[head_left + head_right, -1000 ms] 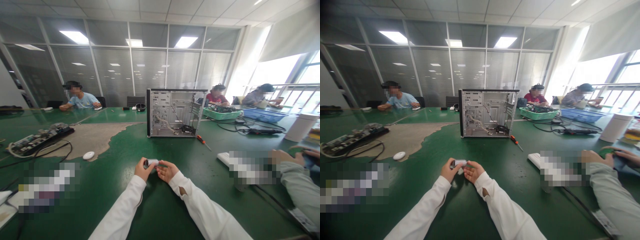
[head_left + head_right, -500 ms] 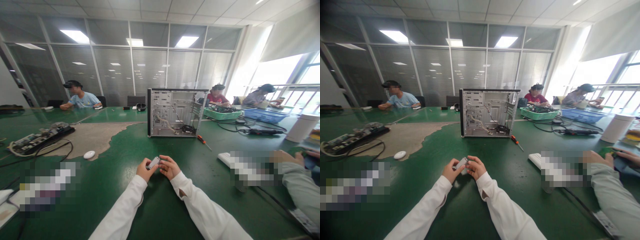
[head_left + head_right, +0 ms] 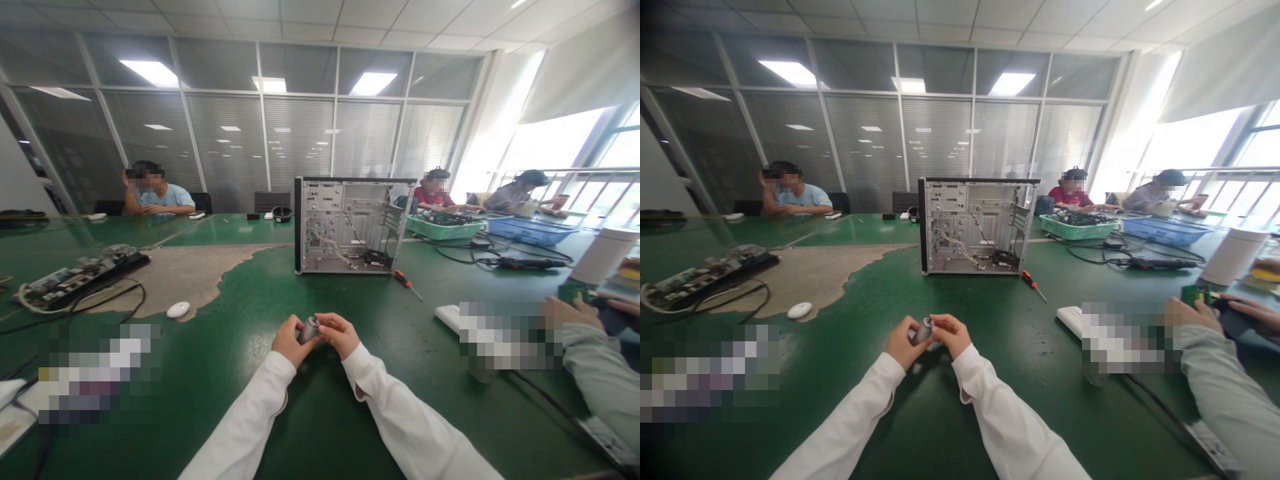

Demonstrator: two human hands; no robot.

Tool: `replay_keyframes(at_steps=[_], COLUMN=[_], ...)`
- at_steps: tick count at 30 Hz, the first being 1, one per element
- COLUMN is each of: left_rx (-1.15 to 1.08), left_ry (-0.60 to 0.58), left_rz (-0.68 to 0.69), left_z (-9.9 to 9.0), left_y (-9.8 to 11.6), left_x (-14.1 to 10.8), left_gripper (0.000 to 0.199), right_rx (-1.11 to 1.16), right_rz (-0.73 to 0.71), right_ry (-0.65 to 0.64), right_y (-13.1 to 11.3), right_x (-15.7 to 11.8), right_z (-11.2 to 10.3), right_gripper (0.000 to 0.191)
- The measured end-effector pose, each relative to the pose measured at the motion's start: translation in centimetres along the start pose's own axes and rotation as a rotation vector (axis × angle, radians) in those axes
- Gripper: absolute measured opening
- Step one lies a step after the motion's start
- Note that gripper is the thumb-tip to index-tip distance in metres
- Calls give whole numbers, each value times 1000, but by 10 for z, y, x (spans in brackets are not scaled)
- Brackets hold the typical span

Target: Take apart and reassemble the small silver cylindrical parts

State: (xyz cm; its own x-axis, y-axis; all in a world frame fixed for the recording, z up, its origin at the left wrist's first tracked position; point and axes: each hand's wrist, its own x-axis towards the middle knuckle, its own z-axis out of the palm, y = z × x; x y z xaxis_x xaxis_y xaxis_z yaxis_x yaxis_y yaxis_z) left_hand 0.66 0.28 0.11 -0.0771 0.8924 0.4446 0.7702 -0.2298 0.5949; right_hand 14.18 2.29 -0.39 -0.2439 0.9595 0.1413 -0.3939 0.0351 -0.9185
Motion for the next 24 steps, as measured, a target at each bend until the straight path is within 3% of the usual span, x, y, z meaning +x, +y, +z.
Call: replay_keyframes(at_steps=[9, 12, 18, 24], left_rx=[-94, -166, -241, -274], left_ry=[-63, -100, -95, -211], left_rz=[63, 75, -15, 35], left_z=[-5, -8, -3, -3], left_y=[-3, 0, 3, 0], left_x=[-1, -1, 1, 1], left_gripper=[25, 26, 27, 25], right_rx=[-494, -565, -618, -675], right_rz=[-348, -399, -352, -179], right_ry=[-102, -104, -50, 23], right_y=[-11, -14, -14, -12], right_x=[-12, -14, -14, -13], right_z=[7, 8, 8, 8], right_gripper=[21, 23, 31, 36])
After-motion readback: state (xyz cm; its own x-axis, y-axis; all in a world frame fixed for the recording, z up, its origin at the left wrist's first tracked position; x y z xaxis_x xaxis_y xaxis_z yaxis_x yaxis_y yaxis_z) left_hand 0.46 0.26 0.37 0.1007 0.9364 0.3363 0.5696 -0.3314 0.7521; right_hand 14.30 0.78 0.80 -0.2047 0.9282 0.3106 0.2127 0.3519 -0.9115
